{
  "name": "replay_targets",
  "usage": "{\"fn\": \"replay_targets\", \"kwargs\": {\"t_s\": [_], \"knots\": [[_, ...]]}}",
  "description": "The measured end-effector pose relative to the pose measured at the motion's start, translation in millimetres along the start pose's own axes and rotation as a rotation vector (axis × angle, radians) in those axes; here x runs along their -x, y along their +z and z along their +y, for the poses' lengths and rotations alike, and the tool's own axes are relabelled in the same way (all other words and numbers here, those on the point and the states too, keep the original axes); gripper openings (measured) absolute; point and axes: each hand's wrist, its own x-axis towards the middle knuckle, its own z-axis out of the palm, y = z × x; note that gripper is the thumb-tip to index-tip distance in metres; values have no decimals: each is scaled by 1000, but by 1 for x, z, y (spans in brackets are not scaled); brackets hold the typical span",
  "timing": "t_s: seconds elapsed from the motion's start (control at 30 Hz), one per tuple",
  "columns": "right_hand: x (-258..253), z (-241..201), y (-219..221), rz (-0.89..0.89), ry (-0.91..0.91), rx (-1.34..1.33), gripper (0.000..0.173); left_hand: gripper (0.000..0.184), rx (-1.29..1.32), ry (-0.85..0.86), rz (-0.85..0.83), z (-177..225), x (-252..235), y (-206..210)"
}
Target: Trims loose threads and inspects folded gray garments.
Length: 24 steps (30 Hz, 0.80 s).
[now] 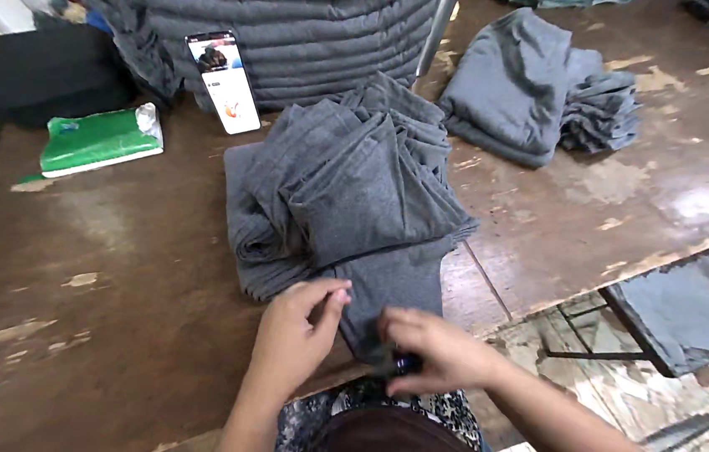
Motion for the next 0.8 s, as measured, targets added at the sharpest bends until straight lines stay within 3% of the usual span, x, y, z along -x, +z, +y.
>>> {"fn": "replay_targets", "kwargs": {"t_s": [0.1, 0.27, 0.33, 0.4, 0.5, 0.6, 0.7, 0.8], "knots": [[27, 1, 13, -8, -35, 50, 11, 27, 6, -33, -102, -11, 14, 28], [33, -3, -3, 165, -33, -344, 21, 36, 359, 167, -189, 8, 23, 58], [32, -8, -7, 206, -64, -431, 22, 32, 273, 162, -91, 14, 31, 61], [32, -11, -10, 222, -81, -440, 22, 19, 133, 152, 102, 11, 38, 60], [30, -12, -16, 300, -102, -400, 22, 16, 12, 167, 346, 2, 45, 58], [18, -15, -22, 379, -132, -352, 21, 18, 77, 163, 383, 0, 52, 57], [-1, -21, -19, 340, -191, -360, 20, 32, 117, 142, 364, 5, 52, 62], [-13, -24, -15, 268, -242, -408, 20, 18, 56, 122, 427, 5, 45, 66]]}}
